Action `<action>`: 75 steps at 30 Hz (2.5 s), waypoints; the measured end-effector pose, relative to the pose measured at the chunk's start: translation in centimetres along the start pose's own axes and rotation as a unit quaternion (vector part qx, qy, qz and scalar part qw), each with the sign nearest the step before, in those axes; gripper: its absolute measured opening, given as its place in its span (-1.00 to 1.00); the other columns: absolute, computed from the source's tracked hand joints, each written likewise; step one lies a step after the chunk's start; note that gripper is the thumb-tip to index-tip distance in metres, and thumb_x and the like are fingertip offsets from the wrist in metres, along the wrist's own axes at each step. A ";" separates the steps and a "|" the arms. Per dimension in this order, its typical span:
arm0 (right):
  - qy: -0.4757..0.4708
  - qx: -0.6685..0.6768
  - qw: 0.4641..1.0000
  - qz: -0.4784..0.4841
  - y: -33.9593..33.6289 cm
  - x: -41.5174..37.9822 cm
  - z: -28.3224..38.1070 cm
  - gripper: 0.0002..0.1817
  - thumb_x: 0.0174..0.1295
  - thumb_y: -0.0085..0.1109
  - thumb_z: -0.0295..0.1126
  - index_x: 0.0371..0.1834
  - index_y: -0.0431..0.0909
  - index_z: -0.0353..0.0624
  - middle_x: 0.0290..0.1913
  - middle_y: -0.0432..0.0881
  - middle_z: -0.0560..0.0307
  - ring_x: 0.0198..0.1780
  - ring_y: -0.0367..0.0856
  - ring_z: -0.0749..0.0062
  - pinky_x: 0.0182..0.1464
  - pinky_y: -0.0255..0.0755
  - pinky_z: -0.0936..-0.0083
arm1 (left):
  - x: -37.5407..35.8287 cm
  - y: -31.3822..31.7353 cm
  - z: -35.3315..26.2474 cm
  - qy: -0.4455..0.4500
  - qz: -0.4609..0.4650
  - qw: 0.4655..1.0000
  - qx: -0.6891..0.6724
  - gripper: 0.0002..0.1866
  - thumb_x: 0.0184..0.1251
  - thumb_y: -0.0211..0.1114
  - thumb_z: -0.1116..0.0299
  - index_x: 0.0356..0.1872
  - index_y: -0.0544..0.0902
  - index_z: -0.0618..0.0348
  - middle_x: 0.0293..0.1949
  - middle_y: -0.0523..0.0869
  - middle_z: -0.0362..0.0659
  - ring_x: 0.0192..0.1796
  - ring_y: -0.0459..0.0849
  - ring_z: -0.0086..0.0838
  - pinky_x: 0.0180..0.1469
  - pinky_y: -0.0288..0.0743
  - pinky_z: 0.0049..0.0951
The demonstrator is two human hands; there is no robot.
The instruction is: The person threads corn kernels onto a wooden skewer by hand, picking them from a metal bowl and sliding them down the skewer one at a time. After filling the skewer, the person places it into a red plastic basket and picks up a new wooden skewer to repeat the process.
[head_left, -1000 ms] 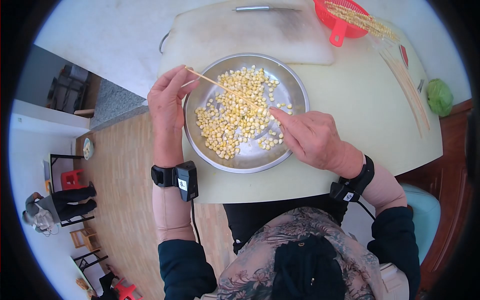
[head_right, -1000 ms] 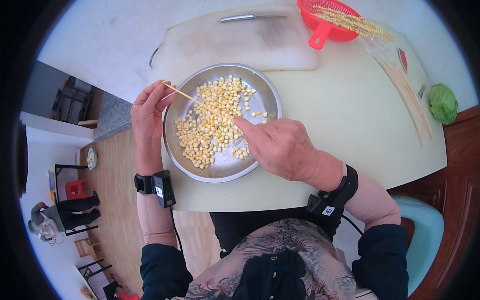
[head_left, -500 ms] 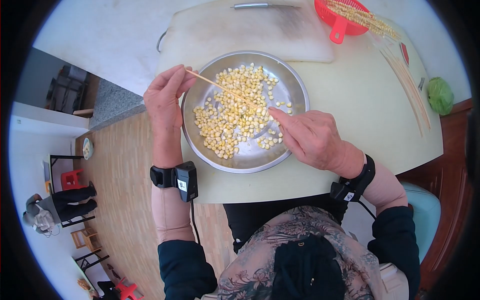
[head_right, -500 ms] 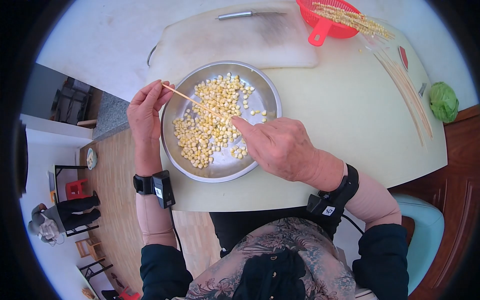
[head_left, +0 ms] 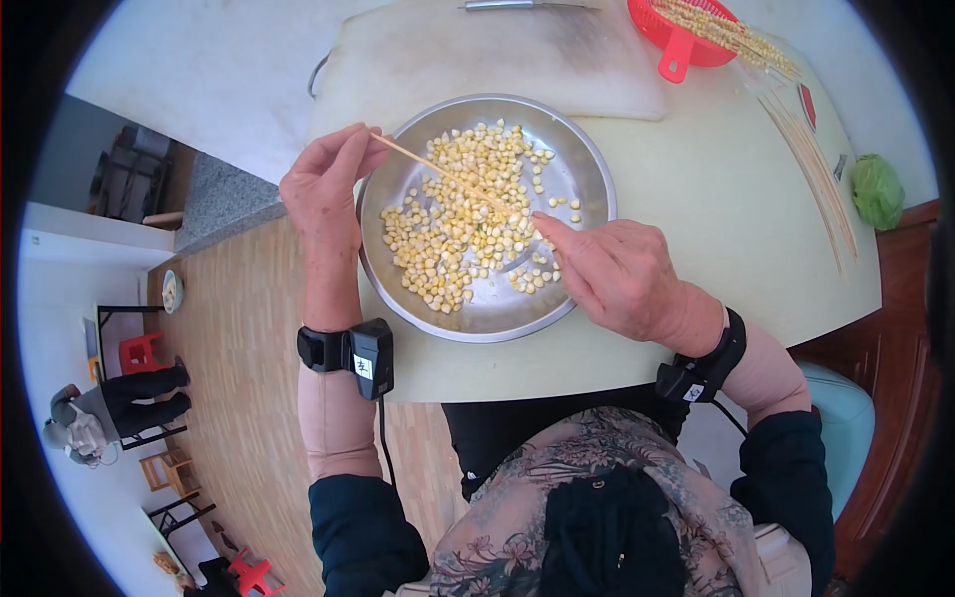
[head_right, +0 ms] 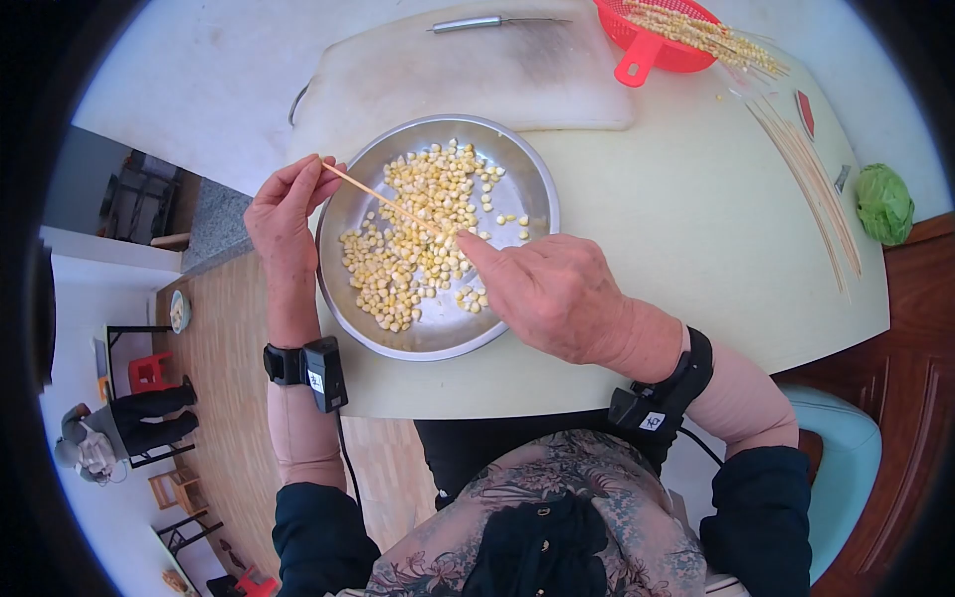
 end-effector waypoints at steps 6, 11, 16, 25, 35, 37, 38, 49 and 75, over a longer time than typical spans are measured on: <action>0.004 -0.003 1.000 0.006 0.2 -0.1 -0.1 -0.54 -0.06 0.22 -0.58 0.02 0.53 -0.38 -0.63 0.53 0.19 -0.62 0.54 0.40 -0.55 0.40 0.49 | -0.5 0.7 -0.2 0.001 0.004 1.000 0.007 -0.83 0.27 0.26 0.54 -0.20 0.65 0.49 -0.28 0.73 0.05 -0.25 0.75 -0.36 -0.12 0.66 -0.49; 0.020 0.012 1.000 0.010 0.1 0.0 -0.2 -0.53 -0.08 0.20 -0.68 0.02 0.55 -0.39 -0.56 0.59 0.10 -0.61 0.55 0.34 -0.53 0.40 0.46 | -1.3 1.5 -0.9 -0.012 0.013 1.000 0.014 -0.83 0.25 0.28 0.54 -0.22 0.67 0.48 -0.31 0.74 0.00 -0.29 0.73 -0.42 -0.15 0.65 -0.52; 0.006 -0.016 1.000 -0.005 0.2 -0.1 -0.2 -0.51 -0.07 0.22 -0.57 0.05 0.51 -0.37 -0.63 0.49 0.20 -0.63 0.51 0.40 -0.57 0.37 0.47 | -4.6 5.6 -1.7 -0.042 0.124 0.989 0.063 -0.81 0.31 0.23 0.56 -0.13 0.64 0.47 -0.24 0.73 0.03 -0.21 0.74 -0.41 -0.08 0.65 -0.51; 0.036 -0.011 0.999 0.003 0.2 0.2 -0.5 -0.51 -0.09 0.23 -0.67 0.04 0.55 -0.37 -0.57 0.58 0.10 -0.61 0.54 0.34 -0.56 0.37 0.46 | -8.0 8.6 -1.9 -0.053 0.237 0.970 0.022 -0.81 0.33 0.21 0.58 -0.09 0.64 0.43 -0.19 0.72 0.01 -0.18 0.74 -0.39 -0.07 0.66 -0.49; 0.027 -0.035 0.999 -0.008 -0.1 0.2 -1.0 -0.53 -0.06 0.22 -0.55 0.03 0.52 -0.35 -0.62 0.50 0.18 -0.62 0.53 0.39 -0.55 0.41 0.48 | -5.0 6.3 -2.8 -0.028 0.231 0.972 0.039 -0.80 0.34 0.21 0.52 -0.08 0.65 0.39 -0.24 0.73 -0.05 -0.22 0.74 -0.44 -0.18 0.64 -0.55; 0.039 -0.039 0.998 0.002 -0.1 0.2 -1.4 -0.54 -0.06 0.22 -0.56 0.01 0.53 -0.35 -0.59 0.54 0.15 -0.60 0.56 0.36 -0.53 0.44 0.47 | -2.8 3.7 -2.6 0.000 0.133 0.981 0.139 -0.80 0.36 0.19 0.49 -0.08 0.66 0.34 -0.29 0.74 -0.11 -0.29 0.71 -0.51 -0.28 0.60 -0.58; 0.038 -0.037 0.999 0.001 -0.1 0.2 -1.4 -0.54 -0.06 0.22 -0.56 0.01 0.53 -0.35 -0.59 0.54 0.15 -0.60 0.56 0.36 -0.53 0.44 0.47 | -2.4 3.5 -2.0 0.000 0.131 0.981 0.141 -0.80 0.36 0.19 0.49 -0.08 0.66 0.34 -0.29 0.74 -0.11 -0.29 0.71 -0.51 -0.28 0.60 -0.58; 0.045 -0.020 0.999 -0.004 -0.2 0.3 -1.6 -0.55 -0.03 0.22 -0.57 0.02 0.52 -0.34 -0.53 0.61 0.09 -0.55 0.60 0.32 -0.48 0.48 0.46 | -5.5 8.2 -1.2 0.114 0.417 0.847 0.309 -0.72 0.07 0.33 0.61 -0.13 0.67 0.22 -0.16 0.64 -0.17 -0.24 0.60 -0.52 -0.27 0.48 -0.54; 0.037 -0.011 0.999 -0.012 -0.2 0.1 -1.4 -0.59 0.01 0.22 -0.58 0.01 0.54 -0.35 -0.52 0.62 0.08 -0.55 0.61 0.33 -0.50 0.48 0.48 | -1.2 2.6 0.5 -0.095 0.172 0.977 0.083 -0.87 0.21 0.35 0.46 -0.29 0.69 0.33 -0.51 0.65 -0.22 -0.55 0.54 -0.65 -0.54 0.38 -0.66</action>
Point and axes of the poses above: each hand's wrist, its own x-axis towards the middle knuckle, its own y-axis out of the palm, z = x × y, the point moved 9 cm from there along x, towards the middle knuckle
